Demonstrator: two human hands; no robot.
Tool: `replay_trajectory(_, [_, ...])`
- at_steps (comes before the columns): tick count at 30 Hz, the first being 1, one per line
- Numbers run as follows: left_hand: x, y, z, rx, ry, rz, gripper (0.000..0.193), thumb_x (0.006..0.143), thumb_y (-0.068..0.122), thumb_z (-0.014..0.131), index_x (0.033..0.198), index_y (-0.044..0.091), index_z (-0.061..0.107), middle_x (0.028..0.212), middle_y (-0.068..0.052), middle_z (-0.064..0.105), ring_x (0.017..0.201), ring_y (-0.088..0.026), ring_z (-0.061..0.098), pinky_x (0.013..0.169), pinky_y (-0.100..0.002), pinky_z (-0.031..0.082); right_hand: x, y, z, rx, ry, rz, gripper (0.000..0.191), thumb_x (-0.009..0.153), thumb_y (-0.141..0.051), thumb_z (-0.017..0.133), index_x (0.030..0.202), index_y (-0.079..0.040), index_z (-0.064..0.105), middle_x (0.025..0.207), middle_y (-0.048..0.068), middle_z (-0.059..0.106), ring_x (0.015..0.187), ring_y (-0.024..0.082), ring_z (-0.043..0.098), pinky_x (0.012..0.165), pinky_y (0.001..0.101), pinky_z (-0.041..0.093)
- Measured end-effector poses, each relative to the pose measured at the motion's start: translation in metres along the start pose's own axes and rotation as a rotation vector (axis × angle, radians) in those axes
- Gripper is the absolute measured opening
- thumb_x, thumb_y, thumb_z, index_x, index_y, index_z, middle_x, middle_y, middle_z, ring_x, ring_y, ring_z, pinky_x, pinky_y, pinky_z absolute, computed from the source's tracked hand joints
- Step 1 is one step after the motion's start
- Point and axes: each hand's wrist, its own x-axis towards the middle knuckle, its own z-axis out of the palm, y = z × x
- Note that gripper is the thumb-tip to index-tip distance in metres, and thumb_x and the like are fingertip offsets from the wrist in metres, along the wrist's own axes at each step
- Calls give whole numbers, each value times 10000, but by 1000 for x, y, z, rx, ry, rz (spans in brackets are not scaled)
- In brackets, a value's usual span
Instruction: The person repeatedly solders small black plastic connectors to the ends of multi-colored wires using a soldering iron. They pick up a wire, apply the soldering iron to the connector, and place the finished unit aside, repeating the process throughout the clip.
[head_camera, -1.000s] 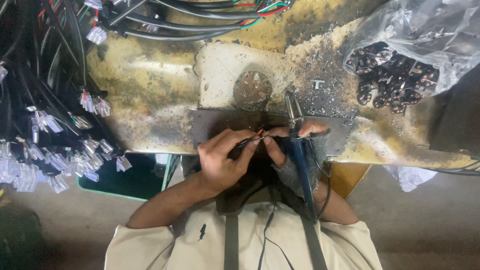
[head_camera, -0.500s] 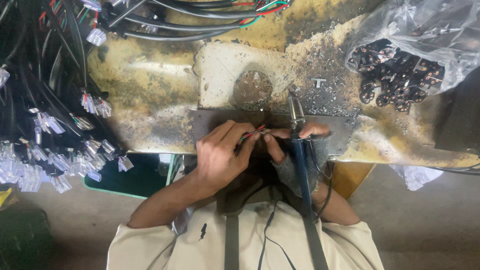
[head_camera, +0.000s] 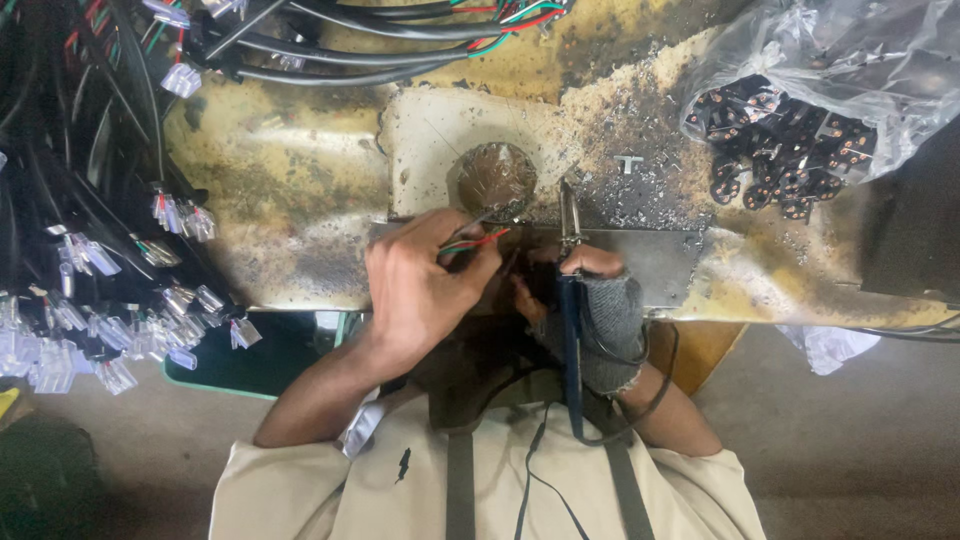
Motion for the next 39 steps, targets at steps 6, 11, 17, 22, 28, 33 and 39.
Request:
replay_trajectory(6, [-21,3,8,-158,-111,108,102,894,121,797,962,56,756,829,-83,718,621,-238,684,539,-342,502,-32,-35,-2,-637,282,-559,691,826,-58,891,1267,-72,360,1062,54,684,957,122,627,839,302,483])
replay_trajectory(11, [-27,-2,16,-143,-89,118,132,885,136,804,966,47,749,827,-86,711,623,-245,680,542,-341,511,-47,-29,-9,-444,374,-294,455,872,-43,833,1215,-30,535,878,76,668,780,126,636,741,256,501])
replay_trajectory(17, [-26,0,17,-85,-96,135,124,848,125,809,928,59,742,798,-84,696,642,-278,680,557,-380,508,-54,-16,-24,-497,311,-657,307,938,-28,731,1160,-74,524,945,64,644,901,125,635,833,292,514])
replay_trajectory(22, [-28,2,20,-47,-101,70,114,805,123,796,893,98,728,800,-78,704,685,-299,695,586,-402,519,-42,-29,-26,-701,157,-935,304,904,-23,743,1111,-94,532,825,47,635,791,178,632,714,328,519])
replay_trajectory(28, [-27,2,23,-27,-81,89,128,792,145,805,869,104,711,800,-71,716,699,-293,710,596,-399,529,-37,-22,-23,-725,190,-1026,312,841,20,733,1058,-78,531,739,40,590,587,201,596,562,323,476])
replay_trajectory(33, [-27,0,24,-1,-98,78,156,778,165,804,890,104,713,807,-71,730,673,-281,712,574,-395,533,-53,-10,-28,-308,294,-379,270,963,115,662,938,-105,508,797,44,556,617,172,544,610,232,421])
replay_trajectory(39, [-27,-2,26,17,-103,81,167,774,192,815,881,114,713,786,-74,724,659,-288,706,573,-402,533,-56,-8,-39,-259,18,-347,170,956,107,614,931,-61,625,771,65,656,612,174,647,604,235,538])
